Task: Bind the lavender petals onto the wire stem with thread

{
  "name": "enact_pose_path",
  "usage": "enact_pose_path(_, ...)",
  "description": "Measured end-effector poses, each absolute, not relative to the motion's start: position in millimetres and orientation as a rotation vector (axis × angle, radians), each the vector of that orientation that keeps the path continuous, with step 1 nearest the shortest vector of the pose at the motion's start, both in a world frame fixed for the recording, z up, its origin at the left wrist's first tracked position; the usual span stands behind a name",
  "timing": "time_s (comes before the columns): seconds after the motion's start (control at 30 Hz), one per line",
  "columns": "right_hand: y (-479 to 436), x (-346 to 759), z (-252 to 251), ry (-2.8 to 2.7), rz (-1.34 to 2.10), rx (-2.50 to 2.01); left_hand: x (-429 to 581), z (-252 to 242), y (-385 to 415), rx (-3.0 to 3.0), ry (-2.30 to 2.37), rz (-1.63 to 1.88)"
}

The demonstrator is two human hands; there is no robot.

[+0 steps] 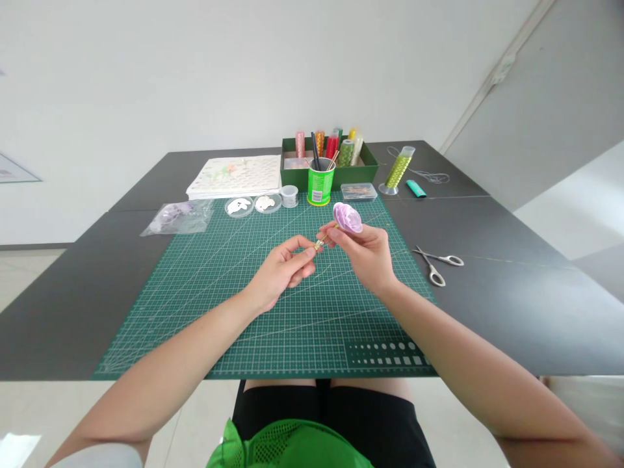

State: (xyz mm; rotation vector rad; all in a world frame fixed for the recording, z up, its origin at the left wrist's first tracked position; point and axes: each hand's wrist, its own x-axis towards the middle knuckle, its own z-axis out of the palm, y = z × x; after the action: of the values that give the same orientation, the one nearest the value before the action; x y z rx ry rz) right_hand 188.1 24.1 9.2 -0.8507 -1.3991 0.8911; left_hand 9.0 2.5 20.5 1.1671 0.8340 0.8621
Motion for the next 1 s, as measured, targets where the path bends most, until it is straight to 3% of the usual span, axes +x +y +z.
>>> enact_pose_path(0.17, 21.2, 191.8, 9.0, -1.688, 0.256, -0.933, 10.2, 17.3, 2.8, 1.221, 0.880, 0.886)
enact_pose_path(0.27, 20.8, 192.4, 9.4, -1.731, 0.060, -0.891, 10.8, 16.3, 3.2, 1.253, 0.885, 0.904)
enact_pose_path(0.37, 20.7, 191.9, 9.8, -1.724, 0.124, -0.932, 11.0, 16.1, 3.5, 1.270, 0.897, 0.906)
enact_pose_path(0.53, 21.0, 190.1, 7.6, -1.542, 0.672, -1.004, 10.6, 18.4, 2.8, 1.235, 0.938, 0.886)
enact_pose_path(0.63, 20.4, 189.2, 5.6, -1.477, 0.814, -0.953, 10.4, 19.9, 2.3, 1.214, 0.939, 0.877)
enact_pose_path(1.0, 18.9, 193.8, 16.4, -1.790, 0.343, -1.026, 8.9, 15.3, 3.7, 1.487, 1.037, 0.914)
